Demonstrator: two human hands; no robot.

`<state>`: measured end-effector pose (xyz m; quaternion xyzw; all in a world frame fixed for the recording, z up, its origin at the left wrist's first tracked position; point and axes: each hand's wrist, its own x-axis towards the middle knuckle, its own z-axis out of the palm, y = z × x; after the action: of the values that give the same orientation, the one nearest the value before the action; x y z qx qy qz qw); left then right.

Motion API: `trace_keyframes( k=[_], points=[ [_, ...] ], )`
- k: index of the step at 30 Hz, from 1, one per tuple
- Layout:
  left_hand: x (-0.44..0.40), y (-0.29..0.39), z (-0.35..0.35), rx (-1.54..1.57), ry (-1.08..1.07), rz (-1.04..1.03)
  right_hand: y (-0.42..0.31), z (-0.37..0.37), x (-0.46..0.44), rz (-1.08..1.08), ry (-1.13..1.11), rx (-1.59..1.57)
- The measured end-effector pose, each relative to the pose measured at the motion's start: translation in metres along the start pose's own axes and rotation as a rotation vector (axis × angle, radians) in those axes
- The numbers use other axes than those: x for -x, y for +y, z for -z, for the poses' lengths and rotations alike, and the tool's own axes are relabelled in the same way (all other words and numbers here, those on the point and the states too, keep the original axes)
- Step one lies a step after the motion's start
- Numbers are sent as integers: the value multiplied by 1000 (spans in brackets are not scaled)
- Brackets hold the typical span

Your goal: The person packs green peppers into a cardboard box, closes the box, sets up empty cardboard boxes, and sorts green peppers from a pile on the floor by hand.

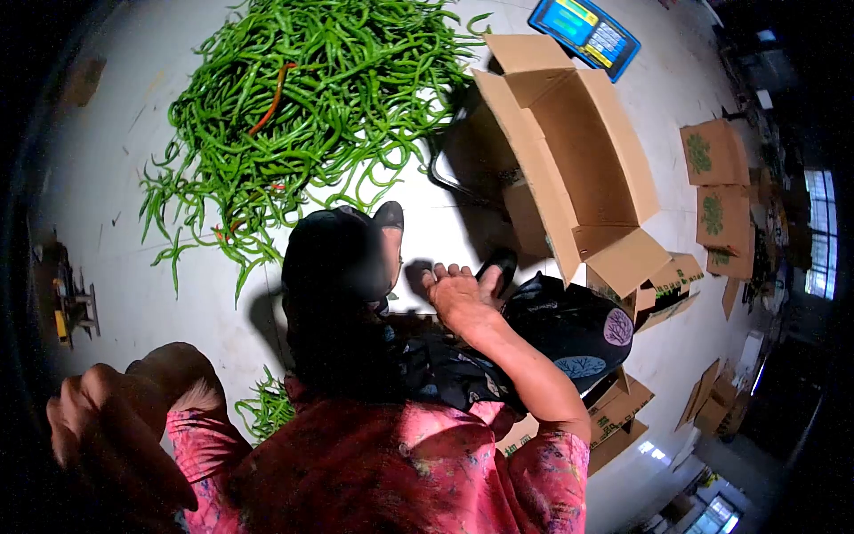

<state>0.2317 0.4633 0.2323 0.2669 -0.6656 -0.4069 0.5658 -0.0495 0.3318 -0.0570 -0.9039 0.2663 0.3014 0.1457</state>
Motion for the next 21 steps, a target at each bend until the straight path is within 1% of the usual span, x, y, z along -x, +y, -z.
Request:
trace_keyframes(
  k=[1, 3, 5, 7, 8, 9, 10, 11, 12, 14, 16, 17, 19, 20, 21],
  points=[
    [17, 0, -2, 85, 83, -47, -1, 1, -1, -6, -6, -18],
    [30, 2, 1, 190, 127, -80, -2, -5, -5, 20, 24, -2],
    [27, -3, 13, 259, 34, -60, -2, -8, -5, 30, 19, 14],
    [18, -11, 23, 350, -86, -34, 2, -25, -10, -9, -4, -14],
    [28, -4, 24, 349, -50, -26, 3, -32, -14, -20, -13, -28],
    [39, 3, 25, 348, -15, -17, 5, -35, -13, 28, -1, -17],
    [57, 23, 20, 299, 118, -13, 1, -30, -12, 77, 12, -8],
    [77, 32, 18, 244, 237, -21, -1, -23, -10, 42, -25, -25],
    [75, 34, 17, 187, 357, -21, -2, -26, -11, 39, -69, -10],
    [80, 18, 12, 65, 576, -30, 4, -35, -15, 36, -153, 23],
    [73, -17, 12, -72, 796, -33, 1, -26, -14, 37, -200, 85],
    [73, -36, 16, -143, 902, -33, 2, -26, -13, 44, -186, 63],
    [108, -93, 56, -207, 1115, 189, 0, -20, -14, 31, -188, 6],
    [125, -122, 76, -219, 1209, 305, 0, -19, -13, 71, -139, 64],
    [160, -159, 91, -187, 1289, 493, -3, -15, -12, 74, -135, 45]
  ],
)
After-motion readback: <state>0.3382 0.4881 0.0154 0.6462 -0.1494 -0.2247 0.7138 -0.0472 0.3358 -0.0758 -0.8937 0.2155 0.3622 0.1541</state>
